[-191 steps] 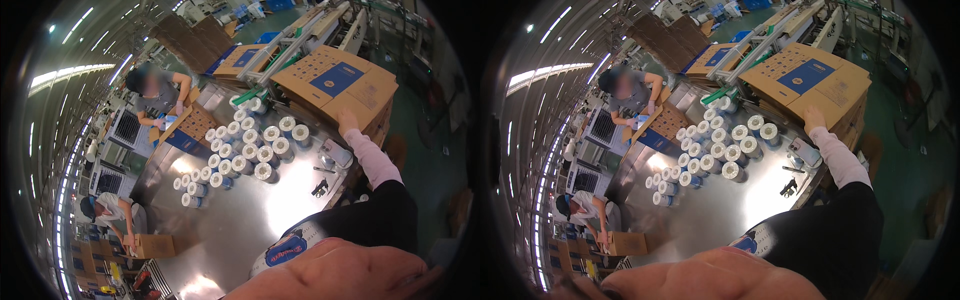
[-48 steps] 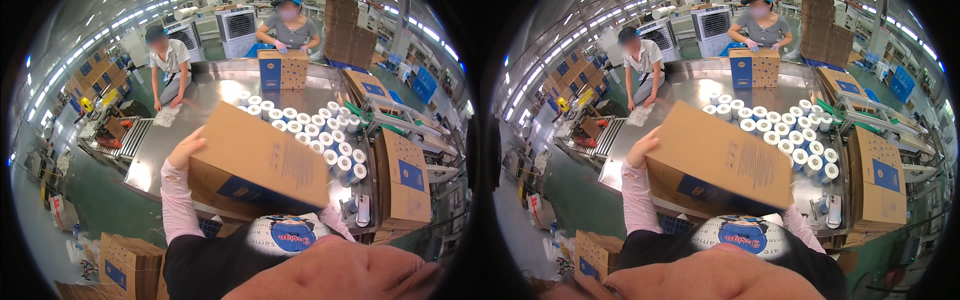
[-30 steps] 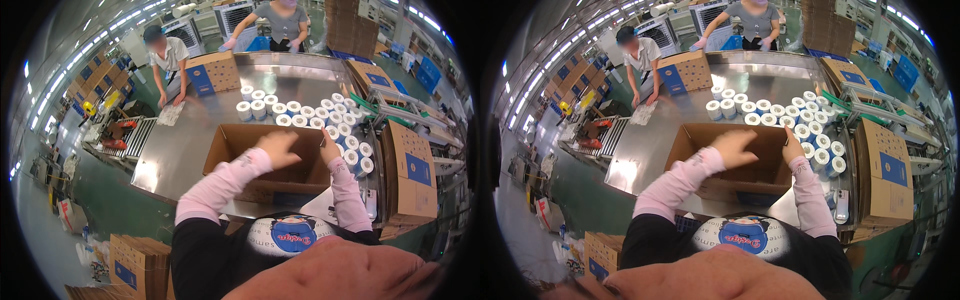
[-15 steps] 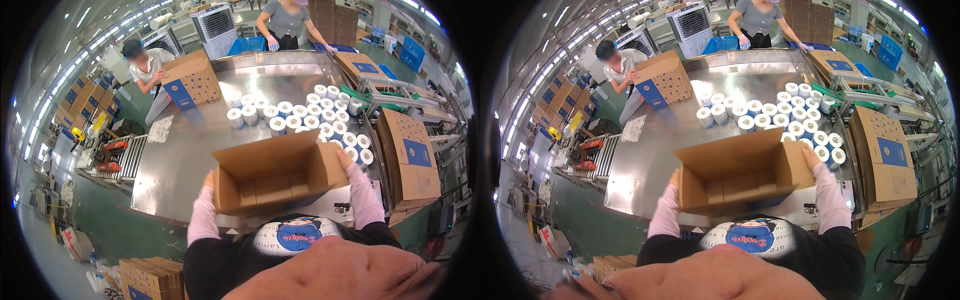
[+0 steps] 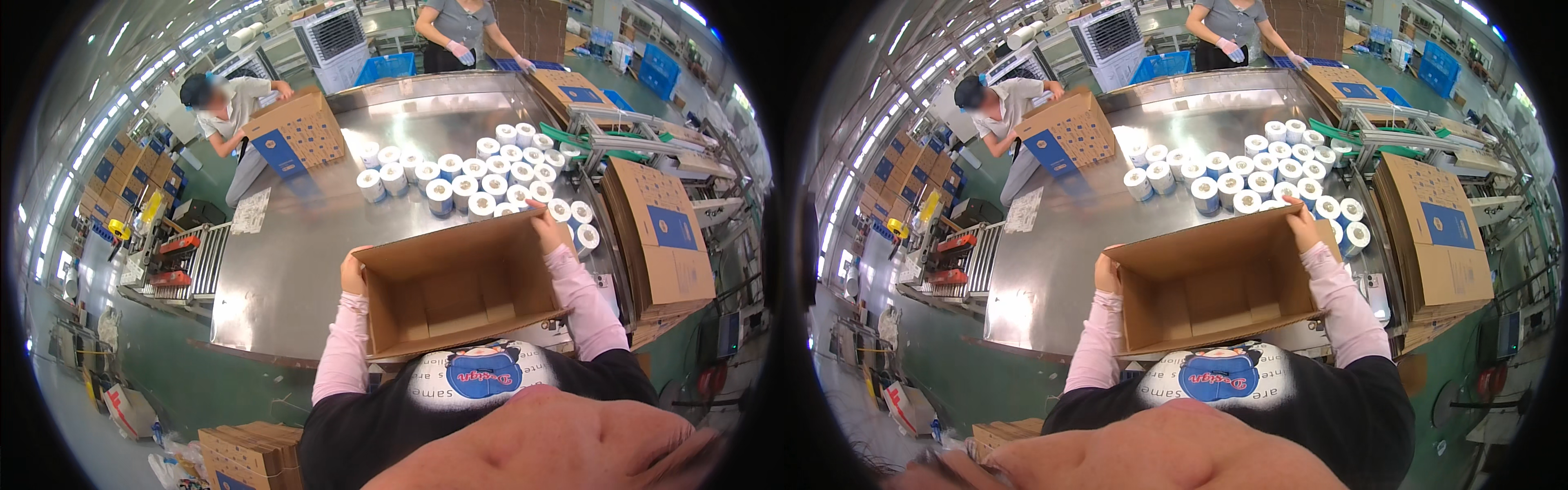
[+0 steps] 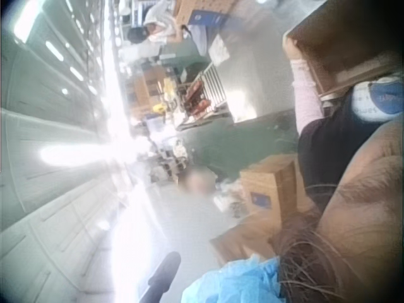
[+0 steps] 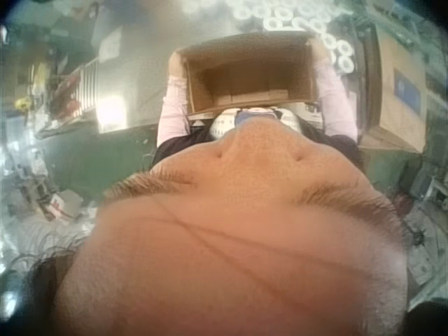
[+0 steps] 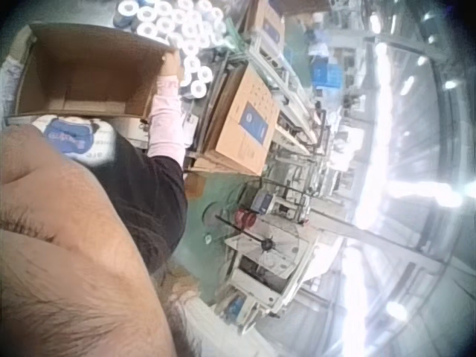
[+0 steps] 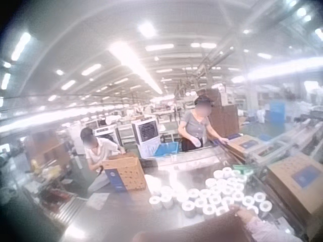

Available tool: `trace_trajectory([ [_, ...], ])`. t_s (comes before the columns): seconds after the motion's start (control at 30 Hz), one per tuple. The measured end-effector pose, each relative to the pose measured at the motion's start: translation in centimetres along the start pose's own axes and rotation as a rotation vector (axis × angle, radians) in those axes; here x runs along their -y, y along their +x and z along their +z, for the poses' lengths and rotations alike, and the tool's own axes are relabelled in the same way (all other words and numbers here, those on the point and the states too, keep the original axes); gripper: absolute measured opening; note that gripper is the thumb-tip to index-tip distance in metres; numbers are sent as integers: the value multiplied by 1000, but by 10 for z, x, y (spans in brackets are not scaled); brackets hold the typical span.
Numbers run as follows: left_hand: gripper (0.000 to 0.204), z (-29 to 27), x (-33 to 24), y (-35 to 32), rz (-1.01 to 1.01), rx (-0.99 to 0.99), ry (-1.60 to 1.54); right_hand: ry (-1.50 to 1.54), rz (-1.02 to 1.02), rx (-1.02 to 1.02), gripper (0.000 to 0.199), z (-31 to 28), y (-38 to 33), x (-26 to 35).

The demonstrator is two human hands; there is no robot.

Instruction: The person assembles a cardboard box, places rolls of toilet paper into it, and then sets the filled box aside on the table.

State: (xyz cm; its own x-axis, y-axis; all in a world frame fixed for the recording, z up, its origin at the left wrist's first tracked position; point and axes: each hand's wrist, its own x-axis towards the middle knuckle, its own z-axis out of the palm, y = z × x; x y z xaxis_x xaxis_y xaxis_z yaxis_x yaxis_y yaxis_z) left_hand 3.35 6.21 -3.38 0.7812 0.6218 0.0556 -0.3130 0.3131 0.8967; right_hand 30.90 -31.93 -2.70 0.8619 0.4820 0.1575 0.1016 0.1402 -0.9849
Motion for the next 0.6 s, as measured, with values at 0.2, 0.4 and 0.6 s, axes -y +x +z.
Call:
trace_trajectory([
  [0.2, 43, -15, 34, -8, 382, -131, 911, -602, -102, -245, 47, 26, -7, 16],
  [0.4, 76, 1, 9, 38, -247, -94, 1280, -915, 228, -104, 64, 22, 12, 17],
  [0.6, 82, 23, 33, 61, -283, -181, 1199, -1007, 333, -196, 69, 29, 10, 12],
])
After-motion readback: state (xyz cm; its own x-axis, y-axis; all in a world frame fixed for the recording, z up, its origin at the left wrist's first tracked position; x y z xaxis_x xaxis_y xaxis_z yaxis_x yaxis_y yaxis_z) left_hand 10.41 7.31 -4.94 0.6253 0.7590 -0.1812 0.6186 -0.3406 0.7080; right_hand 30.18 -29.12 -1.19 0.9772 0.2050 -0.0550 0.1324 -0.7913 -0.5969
